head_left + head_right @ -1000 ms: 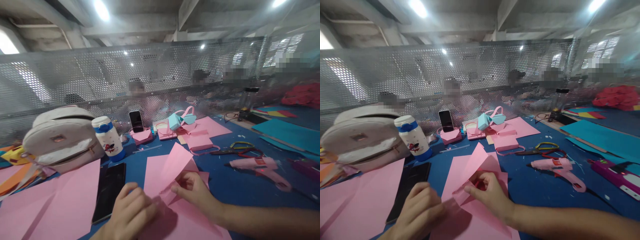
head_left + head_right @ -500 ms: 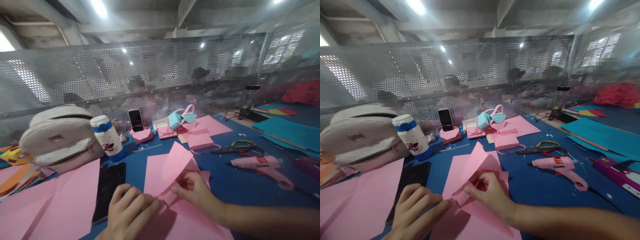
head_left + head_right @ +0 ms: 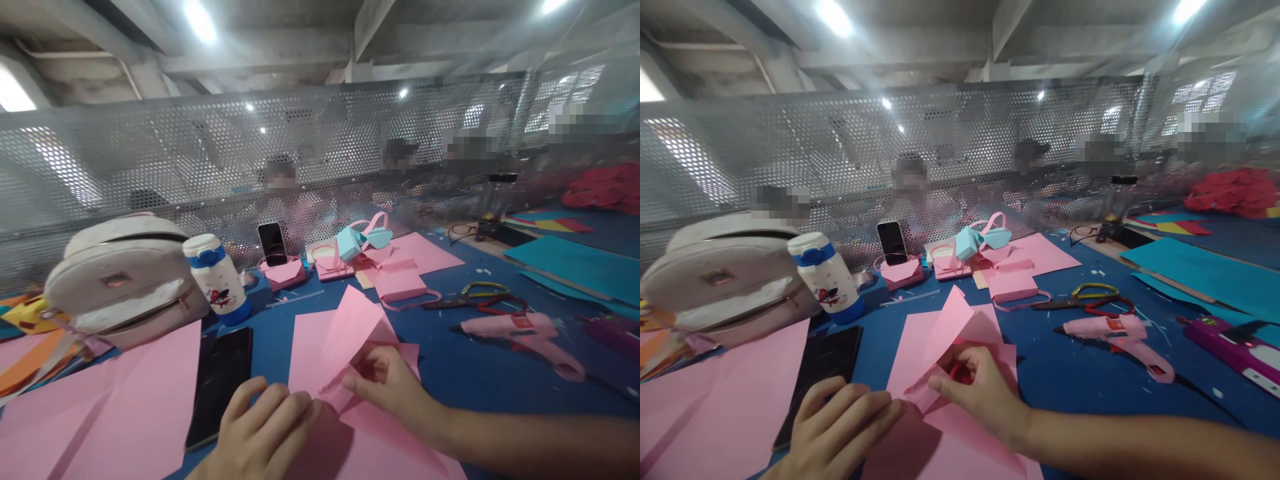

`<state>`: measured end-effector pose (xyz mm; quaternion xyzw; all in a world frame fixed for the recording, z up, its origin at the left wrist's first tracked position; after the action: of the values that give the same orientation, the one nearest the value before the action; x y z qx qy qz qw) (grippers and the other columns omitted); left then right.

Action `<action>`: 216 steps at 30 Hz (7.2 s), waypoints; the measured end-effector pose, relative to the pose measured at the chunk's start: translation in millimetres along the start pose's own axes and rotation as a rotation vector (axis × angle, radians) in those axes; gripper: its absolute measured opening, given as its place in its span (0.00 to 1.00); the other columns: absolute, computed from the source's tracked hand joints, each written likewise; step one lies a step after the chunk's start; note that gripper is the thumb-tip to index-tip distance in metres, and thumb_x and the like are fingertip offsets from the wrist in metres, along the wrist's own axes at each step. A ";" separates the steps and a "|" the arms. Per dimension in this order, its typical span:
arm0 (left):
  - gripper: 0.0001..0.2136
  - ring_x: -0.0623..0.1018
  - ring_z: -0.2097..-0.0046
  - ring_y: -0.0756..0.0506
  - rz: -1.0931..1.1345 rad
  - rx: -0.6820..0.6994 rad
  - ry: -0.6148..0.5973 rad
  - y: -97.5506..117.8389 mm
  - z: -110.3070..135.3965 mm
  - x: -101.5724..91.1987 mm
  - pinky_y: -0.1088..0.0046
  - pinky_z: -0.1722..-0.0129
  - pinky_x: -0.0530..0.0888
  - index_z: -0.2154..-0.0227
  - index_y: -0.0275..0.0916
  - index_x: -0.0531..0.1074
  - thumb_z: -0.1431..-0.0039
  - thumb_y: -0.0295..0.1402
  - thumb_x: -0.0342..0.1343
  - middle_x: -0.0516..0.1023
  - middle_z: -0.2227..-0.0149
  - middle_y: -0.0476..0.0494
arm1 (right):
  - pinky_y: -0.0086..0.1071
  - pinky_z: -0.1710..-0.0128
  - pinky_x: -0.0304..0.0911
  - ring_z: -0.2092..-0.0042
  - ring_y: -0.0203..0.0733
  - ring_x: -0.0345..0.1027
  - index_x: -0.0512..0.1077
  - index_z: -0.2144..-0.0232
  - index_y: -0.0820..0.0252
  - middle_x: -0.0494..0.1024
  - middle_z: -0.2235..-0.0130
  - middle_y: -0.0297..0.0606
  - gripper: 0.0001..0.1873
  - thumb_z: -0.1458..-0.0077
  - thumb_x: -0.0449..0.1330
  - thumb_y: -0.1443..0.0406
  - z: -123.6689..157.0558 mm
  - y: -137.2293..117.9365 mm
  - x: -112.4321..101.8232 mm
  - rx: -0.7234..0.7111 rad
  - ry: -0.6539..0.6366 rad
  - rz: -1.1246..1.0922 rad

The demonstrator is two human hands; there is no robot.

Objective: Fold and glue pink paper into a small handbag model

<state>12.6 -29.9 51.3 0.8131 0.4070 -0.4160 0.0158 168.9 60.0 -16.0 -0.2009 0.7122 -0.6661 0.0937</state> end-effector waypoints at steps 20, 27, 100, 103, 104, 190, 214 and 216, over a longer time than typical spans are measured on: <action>0.17 0.78 0.56 0.43 0.508 -0.335 -0.013 -8.0 -20.1 17.2 0.66 0.55 0.71 0.48 0.44 0.69 0.39 0.29 0.58 0.80 0.57 0.45 | 0.31 0.67 0.65 0.67 0.39 0.69 0.74 0.70 0.60 0.76 0.70 0.37 0.17 0.50 0.67 0.52 2.3 -1.9 2.3 -0.043 -0.009 0.050; 0.16 0.77 0.56 0.44 0.569 -0.379 -0.014 -5.7 -22.3 17.5 0.67 0.57 0.72 0.49 0.46 0.70 0.38 0.28 0.58 0.80 0.57 0.46 | 0.31 0.67 0.64 0.68 0.38 0.68 0.73 0.72 0.60 0.74 0.72 0.35 0.16 0.51 0.67 0.53 5.4 -4.1 1.7 -0.057 0.026 0.057; 0.53 0.65 0.37 0.26 1.590 -1.329 0.278 3.3 6.9 73.4 0.63 0.58 0.79 0.33 0.46 0.50 0.60 0.46 0.73 0.57 0.32 0.30 | 0.33 0.60 0.63 0.62 0.39 0.69 0.79 0.62 0.55 0.80 0.66 0.34 0.05 0.41 0.64 0.64 11.9 -104.1 -1.1 -0.694 -0.072 0.620; 0.52 0.65 0.37 0.27 1.597 -1.329 0.283 4.3 4.7 71.9 0.64 0.58 0.80 0.33 0.46 0.50 0.59 0.45 0.73 0.56 0.32 0.30 | 0.33 0.61 0.63 0.63 0.39 0.69 0.79 0.63 0.55 0.80 0.66 0.34 0.03 0.42 0.65 0.64 12.3 -105.2 -1.5 -0.682 -0.059 0.630; 0.52 0.64 0.36 0.27 1.598 -1.329 0.288 4.5 4.0 71.3 0.63 0.57 0.79 0.33 0.46 0.50 0.59 0.45 0.73 0.56 0.32 0.31 | 0.32 0.61 0.63 0.63 0.39 0.69 0.78 0.64 0.55 0.79 0.66 0.34 0.03 0.42 0.65 0.65 12.5 -105.7 -1.5 -0.677 -0.056 0.631; 0.44 0.63 0.36 0.26 1.616 -1.315 0.218 10.4 4.0 72.8 0.55 0.50 0.75 0.38 0.47 0.61 0.58 0.45 0.72 0.61 0.34 0.33 | 0.39 0.57 0.51 0.61 0.42 0.59 0.78 0.67 0.53 0.67 0.64 0.34 0.04 0.40 0.63 0.64 22.6 -120.8 0.0 -0.969 -0.057 0.924; 0.45 0.62 0.35 0.28 1.587 -1.301 0.242 9.9 3.8 69.6 0.57 0.44 0.72 0.37 0.46 0.60 0.59 0.46 0.72 0.62 0.34 0.34 | 0.37 0.61 0.54 0.62 0.40 0.61 0.79 0.67 0.54 0.68 0.65 0.35 0.08 0.37 0.60 0.61 25.4 -120.5 1.4 -0.987 -0.064 0.883; 0.46 0.63 0.36 0.28 1.587 -1.308 0.228 10.3 3.3 69.6 0.58 0.47 0.74 0.37 0.46 0.60 0.59 0.46 0.72 0.62 0.34 0.34 | 0.37 0.61 0.54 0.62 0.40 0.61 0.79 0.67 0.54 0.68 0.65 0.35 0.08 0.37 0.60 0.61 25.9 -120.3 2.0 -0.991 -0.065 0.884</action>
<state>39.8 7.2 -2.0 0.7145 -0.1003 0.0964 0.6856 196.9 31.7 100.4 0.0709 0.9463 -0.1521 0.2762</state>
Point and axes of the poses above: each hand's wrist, its own z-axis away from the middle knuckle, its own x-axis out of the palm, y = z × x, the point moved 6 cm from there along -z, towards the middle knuckle
